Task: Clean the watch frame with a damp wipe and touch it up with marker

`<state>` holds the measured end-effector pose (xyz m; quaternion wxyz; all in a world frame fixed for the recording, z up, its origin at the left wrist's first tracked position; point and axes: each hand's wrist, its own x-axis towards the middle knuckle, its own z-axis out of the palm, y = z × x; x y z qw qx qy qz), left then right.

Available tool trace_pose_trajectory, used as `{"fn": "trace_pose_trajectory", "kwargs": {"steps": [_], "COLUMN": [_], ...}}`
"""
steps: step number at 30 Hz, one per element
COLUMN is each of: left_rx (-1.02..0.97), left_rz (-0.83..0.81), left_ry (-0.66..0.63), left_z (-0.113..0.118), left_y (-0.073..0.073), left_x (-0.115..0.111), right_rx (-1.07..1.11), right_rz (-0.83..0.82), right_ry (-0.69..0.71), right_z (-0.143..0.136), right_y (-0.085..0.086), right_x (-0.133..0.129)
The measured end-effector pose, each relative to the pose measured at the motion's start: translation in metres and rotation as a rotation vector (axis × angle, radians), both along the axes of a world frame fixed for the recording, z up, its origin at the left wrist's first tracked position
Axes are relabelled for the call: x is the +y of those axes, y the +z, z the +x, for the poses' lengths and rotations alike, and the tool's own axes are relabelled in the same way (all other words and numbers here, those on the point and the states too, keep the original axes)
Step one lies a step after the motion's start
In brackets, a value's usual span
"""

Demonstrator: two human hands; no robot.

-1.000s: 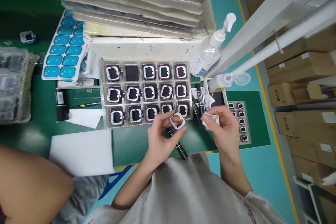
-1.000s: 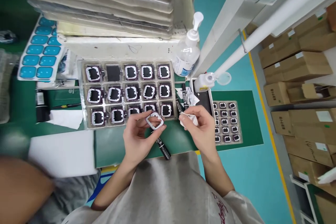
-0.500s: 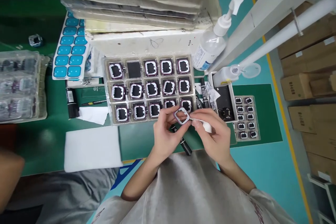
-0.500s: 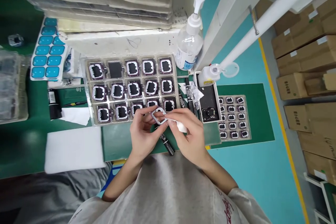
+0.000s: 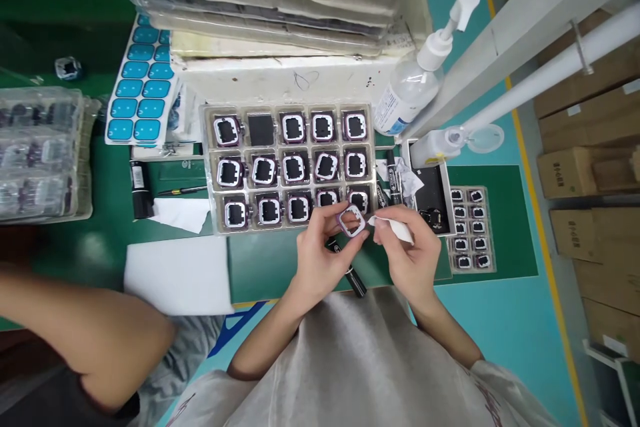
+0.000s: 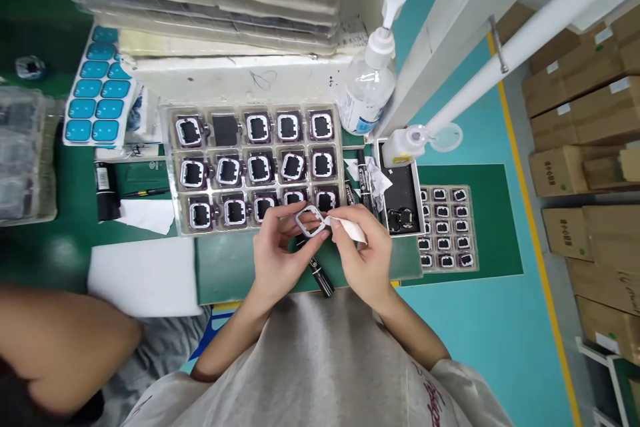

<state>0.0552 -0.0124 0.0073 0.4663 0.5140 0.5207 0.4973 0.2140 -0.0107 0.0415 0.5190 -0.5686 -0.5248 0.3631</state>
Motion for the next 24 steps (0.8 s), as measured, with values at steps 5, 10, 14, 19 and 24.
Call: {"fn": "trace_pose_trajectory", "kwargs": {"steps": [5, 10, 14, 19, 24], "left_rx": [-0.026, -0.038, -0.030, -0.034, -0.034], "left_rz": [0.002, -0.013, -0.025, 0.001, -0.001], "left_ry": [-0.013, -0.018, -0.009, 0.001, 0.004], "left_z": [-0.0003, -0.0009, -0.0006, -0.0012, -0.0008], "left_y": [0.0010, 0.0012, 0.0018, 0.0002, -0.0006], "left_x": [0.0008, 0.0011, 0.0012, 0.0011, 0.0007], "right_rx": [0.022, -0.034, -0.039, 0.093, 0.153], "right_rz": [0.019, 0.023, -0.001, -0.024, 0.032], "right_ry": [0.064, 0.035, 0.032, 0.079, 0.073], "right_z": [0.0004, -0.0006, 0.0022, 0.0056, 0.0052], "right_y": [0.0015, 0.0054, 0.0028, 0.0008, 0.0009], "right_x": [-0.0010, -0.0029, -0.0053, -0.0049, -0.0018]}}
